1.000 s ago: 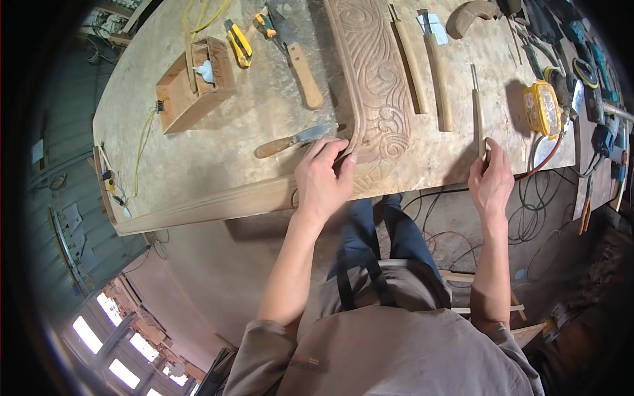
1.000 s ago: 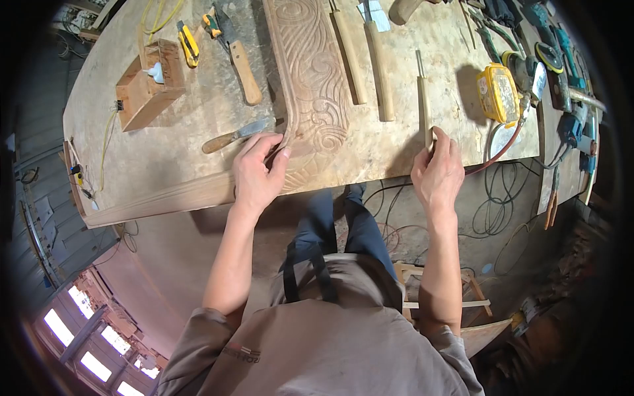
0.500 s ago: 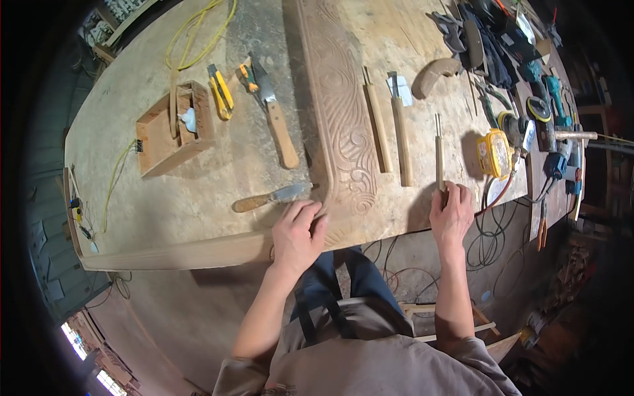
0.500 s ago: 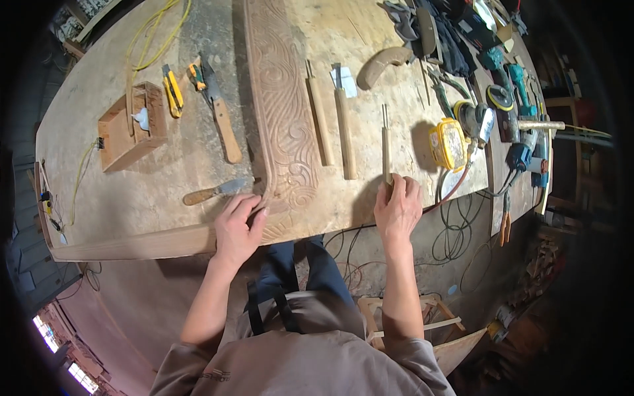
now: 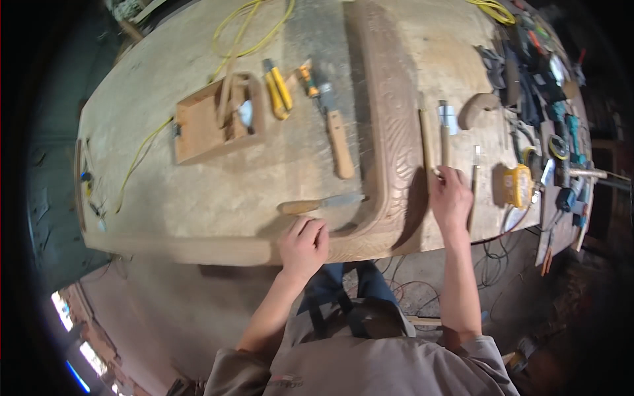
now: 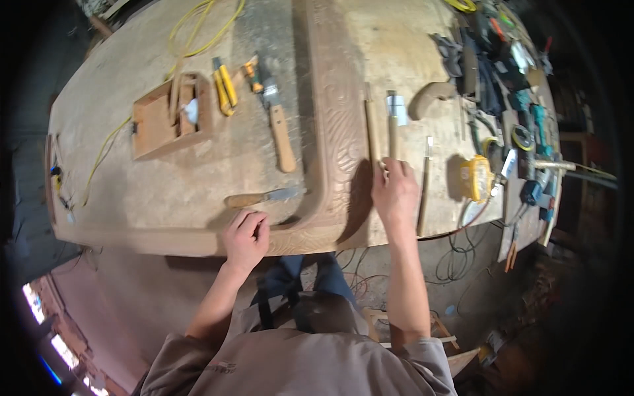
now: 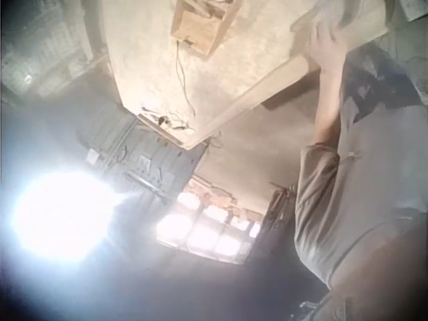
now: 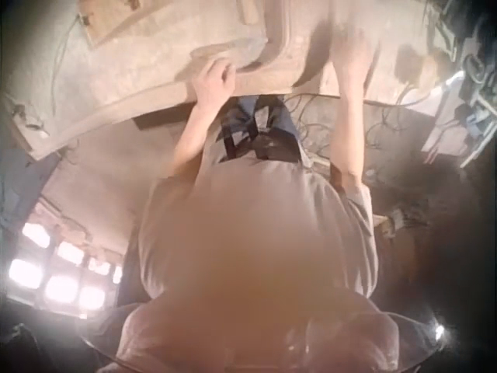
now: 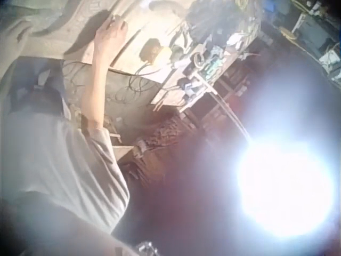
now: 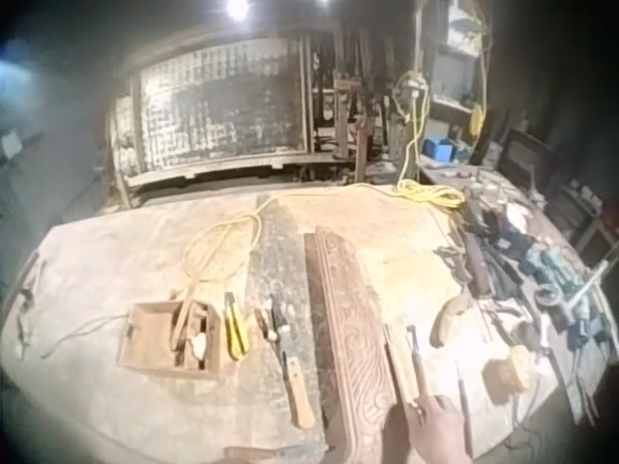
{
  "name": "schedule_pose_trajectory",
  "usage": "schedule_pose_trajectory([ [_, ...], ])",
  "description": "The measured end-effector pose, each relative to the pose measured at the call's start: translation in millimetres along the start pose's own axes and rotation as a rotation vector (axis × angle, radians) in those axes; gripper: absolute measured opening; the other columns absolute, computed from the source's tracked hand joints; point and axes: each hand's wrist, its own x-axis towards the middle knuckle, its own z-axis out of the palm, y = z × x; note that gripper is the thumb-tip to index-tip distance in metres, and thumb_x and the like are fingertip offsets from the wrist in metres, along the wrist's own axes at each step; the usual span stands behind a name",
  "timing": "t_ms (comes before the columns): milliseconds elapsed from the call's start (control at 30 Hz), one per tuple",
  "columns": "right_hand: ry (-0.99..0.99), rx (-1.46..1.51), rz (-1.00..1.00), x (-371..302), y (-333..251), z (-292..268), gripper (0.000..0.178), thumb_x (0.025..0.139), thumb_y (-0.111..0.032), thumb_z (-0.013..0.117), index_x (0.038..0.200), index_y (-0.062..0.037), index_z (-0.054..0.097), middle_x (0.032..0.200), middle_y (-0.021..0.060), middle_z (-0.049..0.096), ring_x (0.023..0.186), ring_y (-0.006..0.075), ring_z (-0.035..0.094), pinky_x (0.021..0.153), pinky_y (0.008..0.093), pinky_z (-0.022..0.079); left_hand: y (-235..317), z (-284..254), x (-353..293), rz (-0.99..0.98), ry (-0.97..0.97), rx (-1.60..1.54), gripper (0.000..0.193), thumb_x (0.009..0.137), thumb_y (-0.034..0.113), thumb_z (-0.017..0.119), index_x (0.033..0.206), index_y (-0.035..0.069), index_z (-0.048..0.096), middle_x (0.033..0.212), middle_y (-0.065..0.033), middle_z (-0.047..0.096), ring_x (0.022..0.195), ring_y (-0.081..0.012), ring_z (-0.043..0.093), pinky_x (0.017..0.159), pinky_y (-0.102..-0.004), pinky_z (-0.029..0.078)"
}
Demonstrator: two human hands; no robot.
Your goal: The person applies glue from a bottle into the crevices of a carved wooden piece and then uses a thin wooden tool to work inside the carved patterns.
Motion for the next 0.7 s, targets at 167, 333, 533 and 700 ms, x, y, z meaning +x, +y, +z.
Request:
schedule_pose_trajectory([
  [167, 0.005, -0.131, -0.065, 18.1, 1.9, 21.3, 0.014, 0.092, -0.018, 0.073, 0.101, -0.0068, 0.071, 0.092, 0.0167, 0.070, 0.086, 0.0374, 0.069, 0.072, 0.0476, 0.056, -1.7, 1.3, 0.9, 0.048, 0.026, 0.041, 0.008, 0.083, 0.005, 0.073, 0.089, 0.008, 0.070, 0.085, -0.0072, 0.068, 0.077, -0.0302, 0.068, 0.066, -0.0406, 0.055],
  [333, -0.077, -0.205, -0.099, 24.3, 8.7, 18.4, 0.020, 0.091, -0.024, 0.074, 0.100, -0.0065, 0.070, 0.095, 0.0170, 0.070, 0.088, 0.0384, 0.069, 0.075, 0.0485, 0.056, 1.4, 9.2, 3.7, 0.093, -0.004, 0.064, 0.008, 0.086, 0.005, 0.068, 0.093, 0.007, 0.070, 0.085, -0.0097, 0.066, 0.076, -0.0319, 0.065, 0.066, -0.0413, 0.053],
  [533, 0.083, -0.290, -0.024, 8.4, 35.9, -0.2, 0.026, 0.091, -0.027, 0.075, 0.106, -0.0066, 0.072, 0.096, 0.0175, 0.070, 0.093, 0.0362, 0.068, 0.078, 0.0465, 0.055, -4.8, 8.3, 0.1, 0.130, -0.017, 0.129, 0.007, 0.090, 0.007, 0.069, 0.096, 0.006, 0.071, 0.084, -0.0103, 0.068, 0.074, -0.0321, 0.065, 0.065, -0.0409, 0.052],
  [700, 0.003, -0.167, 0.030, -12.1, 63.9, 1.8, 0.024, 0.091, -0.028, 0.074, 0.099, -0.0054, 0.071, 0.088, 0.0159, 0.070, 0.084, 0.0373, 0.070, 0.072, 0.0478, 0.056, 8.8, 19.5, -1.4, 0.132, -0.076, 0.169, 0.014, 0.090, 0.016, 0.074, 0.100, 0.006, 0.072, 0.090, -0.0104, 0.070, 0.081, -0.0315, 0.066, 0.072, -0.0410, 0.053],
])
